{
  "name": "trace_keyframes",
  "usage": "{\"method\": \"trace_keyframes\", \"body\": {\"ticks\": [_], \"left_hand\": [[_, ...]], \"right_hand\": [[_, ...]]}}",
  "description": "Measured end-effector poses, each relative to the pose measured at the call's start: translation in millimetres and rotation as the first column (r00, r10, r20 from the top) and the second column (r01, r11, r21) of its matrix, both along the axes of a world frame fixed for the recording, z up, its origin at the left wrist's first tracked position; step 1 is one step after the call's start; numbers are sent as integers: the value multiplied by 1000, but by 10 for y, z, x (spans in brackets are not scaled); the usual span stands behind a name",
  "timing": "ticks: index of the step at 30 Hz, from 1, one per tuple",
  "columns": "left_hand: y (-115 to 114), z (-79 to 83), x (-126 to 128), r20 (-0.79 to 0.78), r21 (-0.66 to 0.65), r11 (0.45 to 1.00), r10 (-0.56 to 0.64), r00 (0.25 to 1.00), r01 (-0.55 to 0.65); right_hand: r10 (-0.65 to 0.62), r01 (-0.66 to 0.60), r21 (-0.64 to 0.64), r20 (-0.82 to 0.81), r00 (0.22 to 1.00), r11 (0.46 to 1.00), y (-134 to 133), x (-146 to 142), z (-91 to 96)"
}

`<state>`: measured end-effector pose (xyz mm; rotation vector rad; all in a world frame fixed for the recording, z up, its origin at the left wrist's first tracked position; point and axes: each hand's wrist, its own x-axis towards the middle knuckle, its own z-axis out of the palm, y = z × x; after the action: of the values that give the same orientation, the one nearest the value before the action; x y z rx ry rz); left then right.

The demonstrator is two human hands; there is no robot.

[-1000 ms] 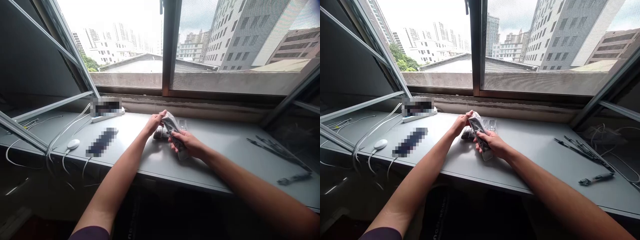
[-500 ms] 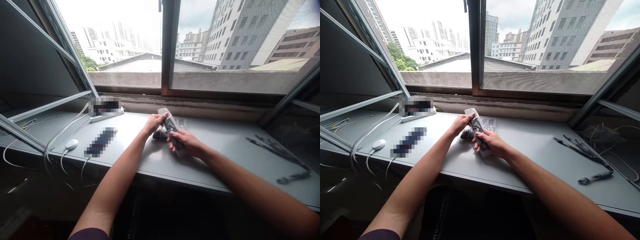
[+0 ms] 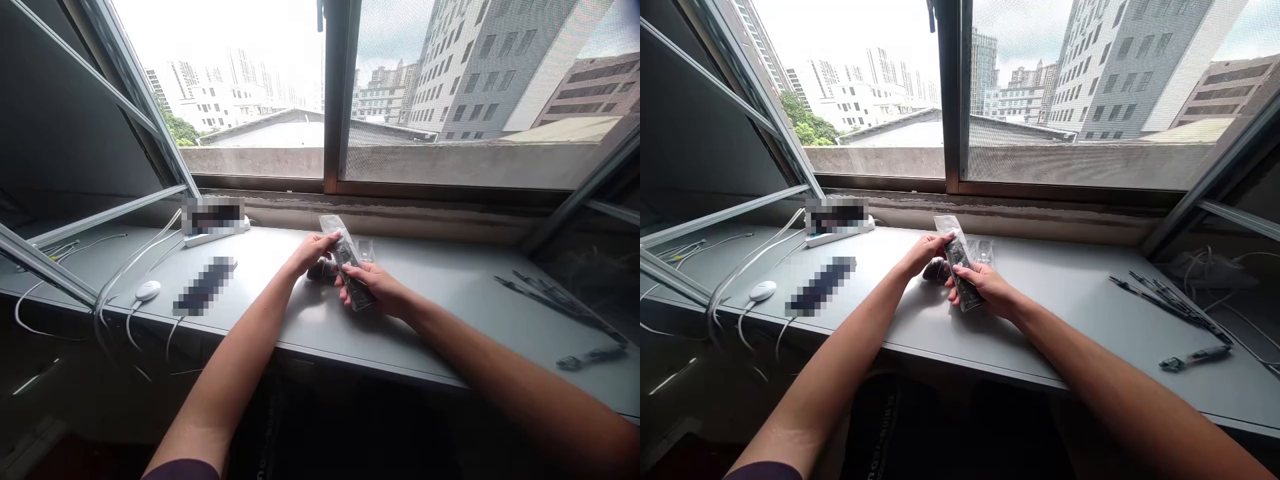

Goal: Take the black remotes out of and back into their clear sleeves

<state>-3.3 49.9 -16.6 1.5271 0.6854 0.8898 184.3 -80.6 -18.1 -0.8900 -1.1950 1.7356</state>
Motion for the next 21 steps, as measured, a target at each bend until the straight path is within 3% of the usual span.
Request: {"method": "trace_keyframes", "body": {"ticks": [6,11,16,21], "left_hand": [[-14,-25,24,76,94,988,115,990,-122],[-50,-54,46,-66,143,990,14,998,-5],[19,-79,38,21,147,979,137,990,-138],[1,-42,0,-24,86,995,47,999,-45]], "right_hand": [[-24,25,-22,19,1000,999,-3,-1,14],[-29,29,-16,11,1000,999,-3,-5,16],[-19,20,-21,16,1000,1000,-10,-1,17],[-39,39,-19,6,999,999,-18,-4,22]]}}
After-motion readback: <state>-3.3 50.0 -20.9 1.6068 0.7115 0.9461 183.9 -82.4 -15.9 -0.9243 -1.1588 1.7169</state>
